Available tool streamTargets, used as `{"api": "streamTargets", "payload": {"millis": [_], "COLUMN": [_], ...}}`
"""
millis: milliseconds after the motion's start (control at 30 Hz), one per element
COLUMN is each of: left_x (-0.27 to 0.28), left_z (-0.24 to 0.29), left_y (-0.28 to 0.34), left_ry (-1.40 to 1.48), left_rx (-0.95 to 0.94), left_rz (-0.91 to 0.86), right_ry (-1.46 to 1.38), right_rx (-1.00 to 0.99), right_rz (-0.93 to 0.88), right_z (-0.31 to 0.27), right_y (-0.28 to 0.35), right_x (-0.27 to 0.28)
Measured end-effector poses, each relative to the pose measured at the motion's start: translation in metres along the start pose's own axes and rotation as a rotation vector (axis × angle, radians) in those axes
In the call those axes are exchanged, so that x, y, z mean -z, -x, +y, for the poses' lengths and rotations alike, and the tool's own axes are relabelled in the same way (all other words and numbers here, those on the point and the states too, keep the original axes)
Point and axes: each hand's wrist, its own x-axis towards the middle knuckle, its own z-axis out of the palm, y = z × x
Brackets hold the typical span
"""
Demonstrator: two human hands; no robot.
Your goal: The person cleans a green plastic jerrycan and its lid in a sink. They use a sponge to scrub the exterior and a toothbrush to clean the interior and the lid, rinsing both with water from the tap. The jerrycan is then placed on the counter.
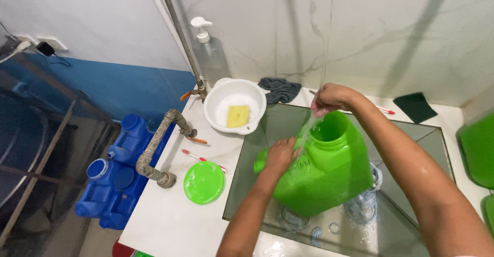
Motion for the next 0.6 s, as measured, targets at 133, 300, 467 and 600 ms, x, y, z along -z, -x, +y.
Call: {"api": "streamTargets", "payload": {"millis": [133,300,467,600], "left_x": [-0.034,-0.033,-0.004,0.029], "left_z": [0.040,0.071,0.100,0.090], "left_y": [-0.043,-0.043,-0.031,-0.040], "left_ry": [-0.064,-0.011,0.000,-0.042], "left_rx": [-0.141,-0.507,-0.682,-0.560], "left_rz": [0.294,0.406,0.322,0.094], "right_ry": [-0.175,-0.123,0.031,0.093], "right_rx": [0.043,0.089,0.145,0.209], "right_rz": [0.023,0.064,0.113,0.114], "right_z": [-0.004,-0.005,-0.005,0.013], "right_y": [0.001,0.007,0.007,-0.021], "right_x": [-0.004,-0.007,-0.007,0.000]}}
